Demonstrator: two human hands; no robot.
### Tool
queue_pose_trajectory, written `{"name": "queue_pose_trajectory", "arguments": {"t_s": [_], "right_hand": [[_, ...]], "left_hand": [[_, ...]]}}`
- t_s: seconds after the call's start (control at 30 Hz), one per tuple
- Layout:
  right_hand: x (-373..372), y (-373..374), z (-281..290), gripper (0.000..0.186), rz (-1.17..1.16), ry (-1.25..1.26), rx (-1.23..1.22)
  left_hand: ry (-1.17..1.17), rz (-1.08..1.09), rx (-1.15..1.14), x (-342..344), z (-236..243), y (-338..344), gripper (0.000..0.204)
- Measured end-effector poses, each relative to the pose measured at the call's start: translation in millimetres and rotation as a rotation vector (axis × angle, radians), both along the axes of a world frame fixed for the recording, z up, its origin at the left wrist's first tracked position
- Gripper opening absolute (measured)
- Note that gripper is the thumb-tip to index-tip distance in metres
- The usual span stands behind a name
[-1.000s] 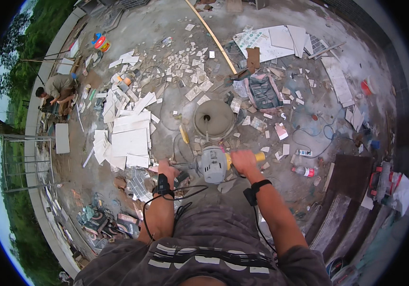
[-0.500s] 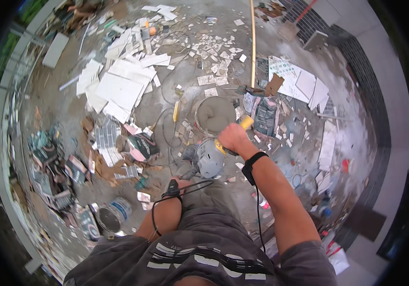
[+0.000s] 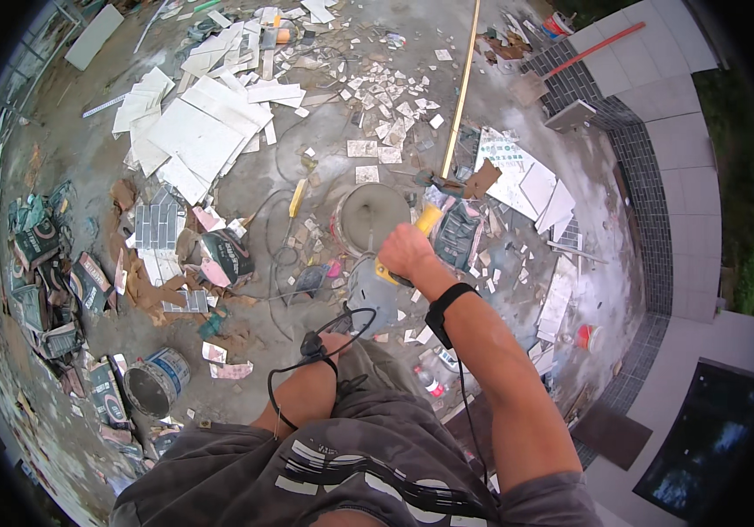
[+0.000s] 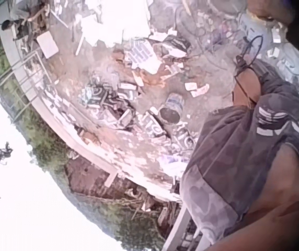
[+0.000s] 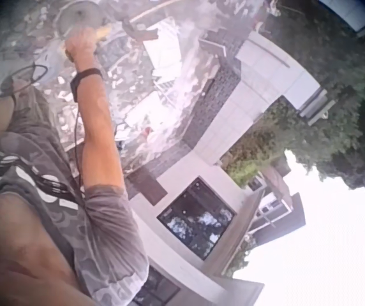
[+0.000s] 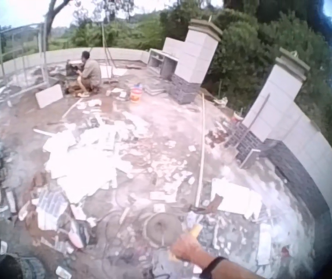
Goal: Applying mortar to tiles and installing them on an exterior wall.
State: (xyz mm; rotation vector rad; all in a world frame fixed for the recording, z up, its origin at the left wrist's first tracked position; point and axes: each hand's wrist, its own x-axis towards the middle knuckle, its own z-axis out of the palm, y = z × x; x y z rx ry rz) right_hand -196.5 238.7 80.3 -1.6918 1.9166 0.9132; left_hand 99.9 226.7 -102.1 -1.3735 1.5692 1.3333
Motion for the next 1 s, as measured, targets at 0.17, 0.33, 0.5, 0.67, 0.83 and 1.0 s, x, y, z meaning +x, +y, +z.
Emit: {"name": "queue_pose_trajectory", "arguments": {"t_s": [0.17, 0.33, 0.5, 0.67, 0.83, 1.0], "right_hand": [[-5.0, 13.0, -0.9, 0.021, -0.069, 0.021, -0.054], [-0.2, 29.6, -0.7, 0.02, -0.132, 0.053, -0.086], [-1.0, 51.2, 1.9, 0.02, -0.187, 0.058, -0.127], [9.6, 74.1, 8.0, 0.018, -0.292, 0.014, -0.123], [15.5, 107.2, -6.4, 0.019, -0.307, 0.062, -0.237], [22.3, 125.2, -6.8, 0.019, -0.34, 0.077, -0.267]], "left_hand": [[0.001, -0.059, -0.003, -6.3, 3.2, -7.3, 0.043], [-0.007, -0.113, -0.021, -9.6, 10.1, -12.2, 0.04], [-0.004, -0.176, -0.038, -15.8, 13.7, -16.5, 0.038], [-0.012, -0.209, -0.06, -12.7, 17.5, -20.0, 0.036], [-0.01, -0.253, -0.08, -16.8, 18.7, -22.5, 0.034], [-0.012, -0.297, -0.101, -19.5, 20.0, -25.9, 0.032]]}}
